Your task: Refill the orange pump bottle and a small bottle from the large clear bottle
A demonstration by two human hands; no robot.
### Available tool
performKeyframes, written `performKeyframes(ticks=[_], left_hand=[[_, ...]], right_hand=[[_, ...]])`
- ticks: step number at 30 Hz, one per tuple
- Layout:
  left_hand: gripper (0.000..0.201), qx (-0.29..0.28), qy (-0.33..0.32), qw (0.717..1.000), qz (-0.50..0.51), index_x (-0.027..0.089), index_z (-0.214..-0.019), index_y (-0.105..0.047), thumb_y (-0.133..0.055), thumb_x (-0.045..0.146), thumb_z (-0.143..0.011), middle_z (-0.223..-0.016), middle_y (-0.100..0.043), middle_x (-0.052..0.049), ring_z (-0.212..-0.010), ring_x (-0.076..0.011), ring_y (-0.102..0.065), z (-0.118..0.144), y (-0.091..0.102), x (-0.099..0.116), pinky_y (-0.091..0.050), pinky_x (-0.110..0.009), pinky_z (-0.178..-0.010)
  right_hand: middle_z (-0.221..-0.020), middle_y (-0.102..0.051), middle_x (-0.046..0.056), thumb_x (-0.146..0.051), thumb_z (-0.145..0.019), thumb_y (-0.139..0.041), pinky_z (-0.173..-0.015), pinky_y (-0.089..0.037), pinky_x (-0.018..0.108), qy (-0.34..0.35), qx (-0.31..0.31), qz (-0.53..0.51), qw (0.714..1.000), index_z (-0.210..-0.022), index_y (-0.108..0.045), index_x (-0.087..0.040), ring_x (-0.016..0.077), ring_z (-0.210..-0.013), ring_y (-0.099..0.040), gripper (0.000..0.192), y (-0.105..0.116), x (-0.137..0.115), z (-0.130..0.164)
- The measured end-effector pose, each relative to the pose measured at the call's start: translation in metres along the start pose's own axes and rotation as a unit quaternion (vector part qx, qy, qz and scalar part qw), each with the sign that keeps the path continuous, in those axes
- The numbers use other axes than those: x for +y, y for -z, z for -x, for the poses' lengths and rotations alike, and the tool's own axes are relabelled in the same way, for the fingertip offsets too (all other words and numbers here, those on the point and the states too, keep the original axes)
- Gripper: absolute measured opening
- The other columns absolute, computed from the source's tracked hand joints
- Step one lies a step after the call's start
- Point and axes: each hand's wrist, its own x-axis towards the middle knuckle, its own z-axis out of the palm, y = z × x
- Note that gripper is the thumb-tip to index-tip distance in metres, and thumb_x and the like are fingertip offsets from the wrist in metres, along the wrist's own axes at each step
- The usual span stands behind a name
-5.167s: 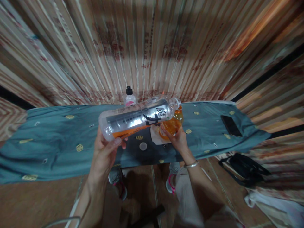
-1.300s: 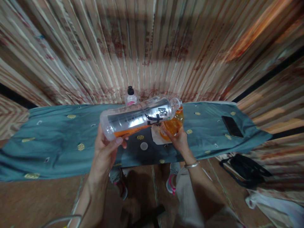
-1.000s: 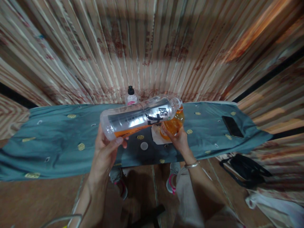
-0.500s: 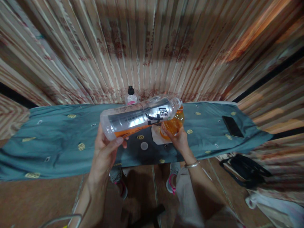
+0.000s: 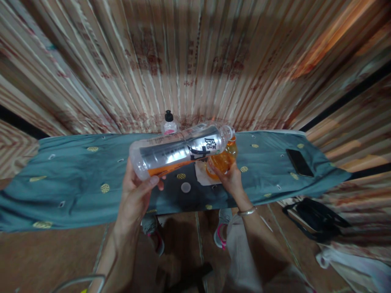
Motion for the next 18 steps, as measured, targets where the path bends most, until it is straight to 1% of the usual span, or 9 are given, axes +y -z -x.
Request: performKeyframes(ticks=[4,7,13,18], left_hand=[[0.053,0.000,0.004,1.000,-0.012,0.025,-0.114,-0.072,-0.089,0.026,-0.064,-0.087,-0.071,-0.005,-0.064,-0.0198,-0.066,0.0002,-0.0005,0.0009,-0.046,-0.026,-0.043],[0.055,0.000,0.008,1.000,-0.012,0.024,-0.115,-0.072,-0.089,0.027,-0.063,-0.086,-0.071,-0.005,-0.063,-0.0196,-0.065,-0.0001,-0.0008,0.0014,-0.045,-0.026,-0.043],[0.054,0.001,0.001,1.000,-0.007,0.023,-0.112,-0.072,-0.090,0.028,-0.062,-0.082,-0.069,-0.004,-0.062,-0.0184,-0.064,-0.0011,-0.0021,0.0013,-0.046,-0.024,-0.043],[0.050,0.007,0.009,1.000,-0.005,0.023,-0.108,-0.073,-0.091,0.028,-0.061,-0.082,-0.069,-0.004,-0.062,-0.0187,-0.065,-0.0007,-0.0020,0.0015,-0.046,-0.024,-0.043]], right_hand=[[-0.109,-0.082,0.019,-0.068,-0.074,-0.079,-0.085,-0.064,0.047,0.007,0.006,0.005,1.000,-0.135,-0.059,-0.016,0.0386,-0.102,-0.080,0.083,-0.0009,0.0017,0.0001],[-0.110,-0.082,0.019,-0.069,-0.074,-0.078,-0.086,-0.064,0.048,0.008,0.003,0.008,1.000,-0.135,-0.058,-0.016,0.0394,-0.104,-0.080,0.083,-0.0011,0.0023,-0.0002],[-0.110,-0.081,0.022,-0.068,-0.074,-0.078,-0.089,-0.063,0.051,-0.001,-0.006,-0.008,1.000,-0.137,-0.056,-0.013,0.0408,-0.107,-0.079,0.087,-0.0016,0.0026,-0.0015],[-0.109,-0.082,0.020,-0.069,-0.073,-0.079,-0.085,-0.064,0.051,0.001,0.002,-0.003,1.000,-0.134,-0.059,-0.015,0.0411,-0.103,-0.079,0.084,-0.0017,0.0035,-0.0011]])
